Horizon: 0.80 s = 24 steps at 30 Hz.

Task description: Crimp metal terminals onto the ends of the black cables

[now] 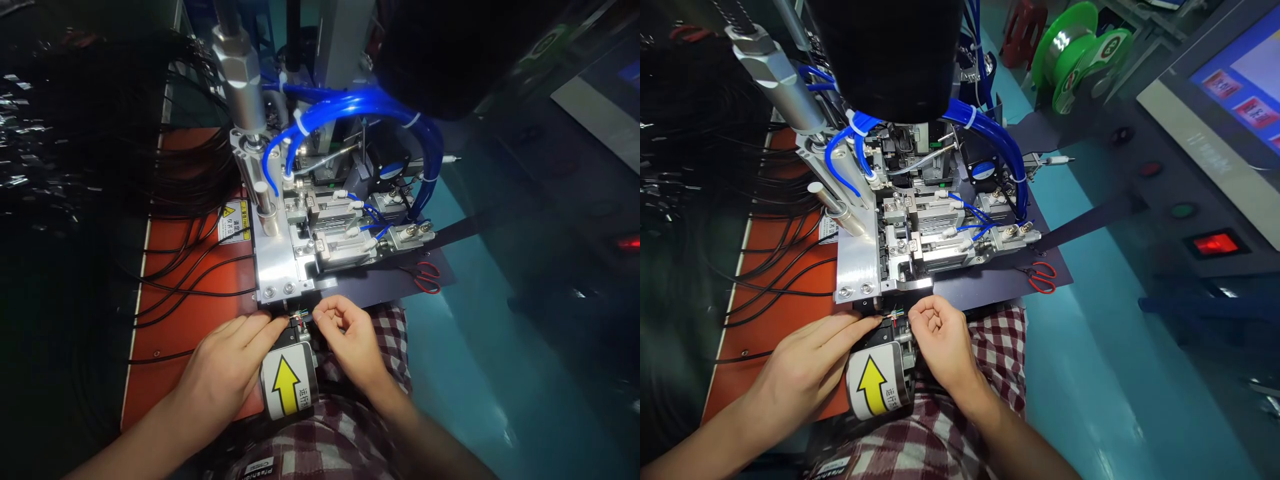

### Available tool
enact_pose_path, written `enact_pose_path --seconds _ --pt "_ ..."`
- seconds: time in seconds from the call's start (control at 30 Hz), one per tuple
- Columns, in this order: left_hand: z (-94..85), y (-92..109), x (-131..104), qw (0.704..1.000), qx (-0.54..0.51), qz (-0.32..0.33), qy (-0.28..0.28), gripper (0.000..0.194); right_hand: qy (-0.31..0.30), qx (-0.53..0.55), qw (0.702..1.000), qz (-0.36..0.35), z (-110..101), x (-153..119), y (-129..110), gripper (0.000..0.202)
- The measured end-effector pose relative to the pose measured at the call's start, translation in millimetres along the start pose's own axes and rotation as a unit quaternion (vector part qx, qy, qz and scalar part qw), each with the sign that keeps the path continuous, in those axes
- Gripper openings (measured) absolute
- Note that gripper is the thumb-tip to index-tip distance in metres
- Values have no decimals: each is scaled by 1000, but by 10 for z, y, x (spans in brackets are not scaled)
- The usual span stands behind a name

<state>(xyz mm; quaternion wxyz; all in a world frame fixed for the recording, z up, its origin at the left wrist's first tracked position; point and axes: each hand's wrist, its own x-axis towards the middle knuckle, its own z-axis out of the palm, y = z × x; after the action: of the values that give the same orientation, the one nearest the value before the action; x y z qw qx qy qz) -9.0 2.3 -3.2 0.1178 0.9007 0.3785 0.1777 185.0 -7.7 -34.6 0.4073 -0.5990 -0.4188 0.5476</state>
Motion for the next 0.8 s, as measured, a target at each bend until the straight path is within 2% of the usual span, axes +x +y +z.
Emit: enact_pose_path --seconds 0.3,0.4,0.53,0.63,0.8 --pt "-5 9 2 1000 -5 -6 -4 28 -22 6 1000 -3 51 -11 -25 11" --pt "-7 11 6 1000 -6 -7 -8 28 7 -56 997 -56 67 -33 -19 8" --pt "-4 11 15 1000 -8 -9 -13 27 44 -154 975 -154 62 -55 -26 5" --pt "1 8 9 1000 -7 -10 -11 27 40 -196 957 -209 43 -55 -36 7" --pt "15 4 -7 1000 -3 -7 -6 27 26 -234 938 -253 6 -48 -53 9"
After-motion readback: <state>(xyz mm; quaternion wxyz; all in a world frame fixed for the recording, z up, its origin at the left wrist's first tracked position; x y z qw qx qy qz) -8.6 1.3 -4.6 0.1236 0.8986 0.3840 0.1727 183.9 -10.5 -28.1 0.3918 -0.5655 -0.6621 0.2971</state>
